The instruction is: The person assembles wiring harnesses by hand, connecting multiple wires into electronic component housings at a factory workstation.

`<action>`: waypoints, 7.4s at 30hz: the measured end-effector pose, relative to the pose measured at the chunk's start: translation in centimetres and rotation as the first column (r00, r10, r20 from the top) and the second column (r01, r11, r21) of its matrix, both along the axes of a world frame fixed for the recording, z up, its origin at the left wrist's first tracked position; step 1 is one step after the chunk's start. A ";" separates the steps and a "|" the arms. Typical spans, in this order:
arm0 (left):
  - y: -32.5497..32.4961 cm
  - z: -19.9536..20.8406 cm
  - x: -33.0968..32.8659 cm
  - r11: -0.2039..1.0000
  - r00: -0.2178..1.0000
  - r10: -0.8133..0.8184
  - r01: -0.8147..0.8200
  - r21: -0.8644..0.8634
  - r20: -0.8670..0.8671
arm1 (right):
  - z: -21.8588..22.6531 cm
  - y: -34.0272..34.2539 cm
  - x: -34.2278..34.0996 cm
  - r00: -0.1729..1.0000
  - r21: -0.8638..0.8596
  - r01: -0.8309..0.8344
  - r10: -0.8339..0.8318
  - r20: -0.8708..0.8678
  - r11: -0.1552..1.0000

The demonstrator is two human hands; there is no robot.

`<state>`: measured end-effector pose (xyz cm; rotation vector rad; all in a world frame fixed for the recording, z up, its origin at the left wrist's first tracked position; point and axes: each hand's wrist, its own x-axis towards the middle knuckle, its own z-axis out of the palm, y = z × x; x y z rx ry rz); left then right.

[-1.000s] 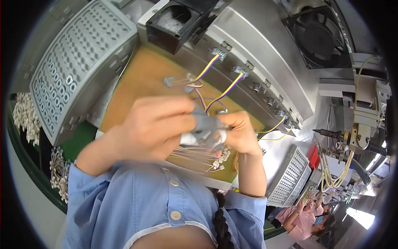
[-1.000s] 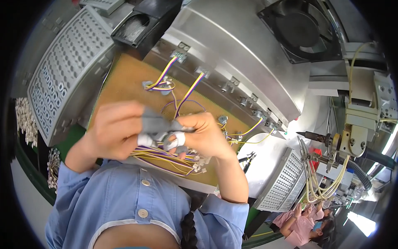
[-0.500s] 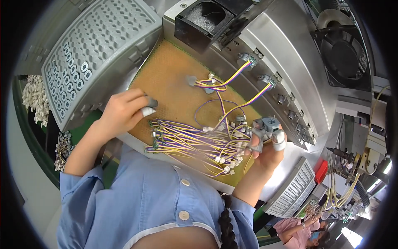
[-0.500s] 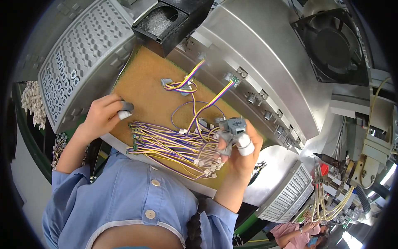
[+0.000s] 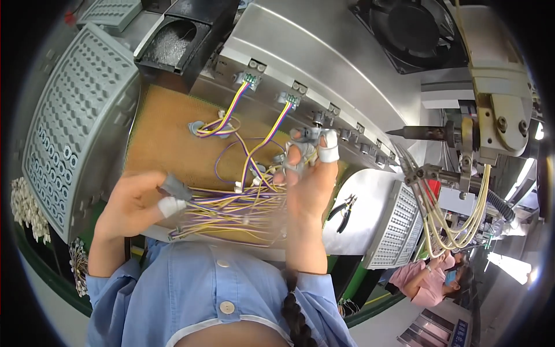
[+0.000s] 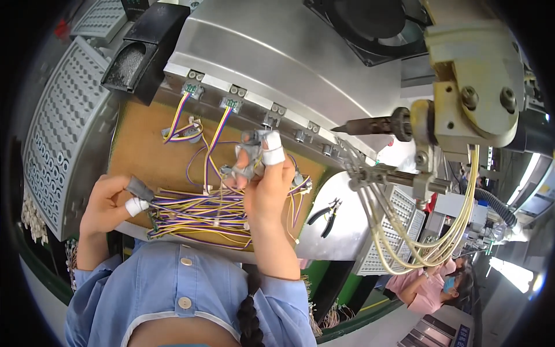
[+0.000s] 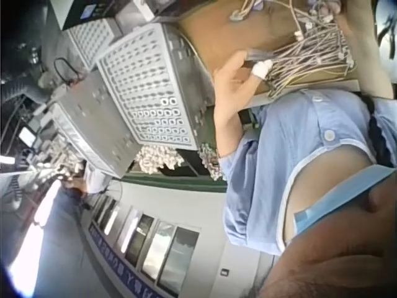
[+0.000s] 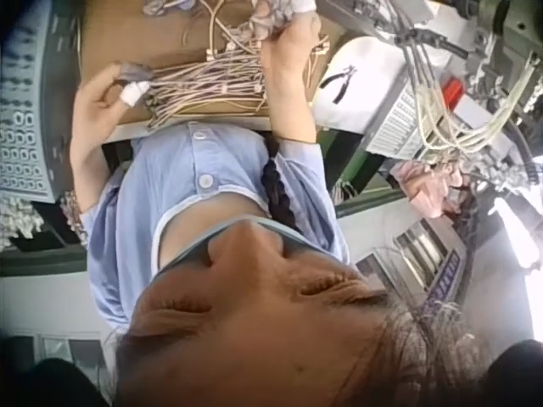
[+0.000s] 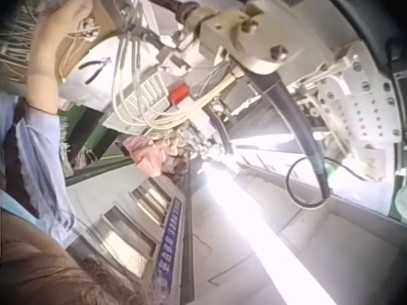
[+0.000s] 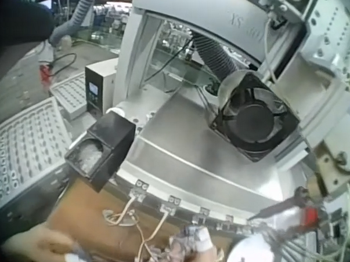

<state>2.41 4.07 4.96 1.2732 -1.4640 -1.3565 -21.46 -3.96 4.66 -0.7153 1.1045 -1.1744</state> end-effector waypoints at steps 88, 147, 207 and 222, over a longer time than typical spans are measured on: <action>-2.7 2.0 -4.3 0.799 0.969 -0.001 0.150 -0.582 0.248 | 1.3 1.0 -2.0 0.626 0.090 -0.765 0.768 -0.132 0.638; 6.6 -3.4 16.7 0.654 0.515 0.754 -0.651 -0.385 0.408 | 3.9 3.2 -0.6 0.619 -0.374 -0.667 0.200 -0.759 0.645; -1.9 -4.3 -8.0 0.879 0.822 -0.029 0.292 -0.377 0.569 | 0.8 3.3 -7.8 0.930 -0.140 -0.365 0.354 -0.099 0.920; -4.0 0.4 -4.3 0.819 0.599 -0.066 0.489 -0.300 0.798 | 0.2 0.2 -7.1 0.964 -0.079 0.250 -0.241 0.110 0.965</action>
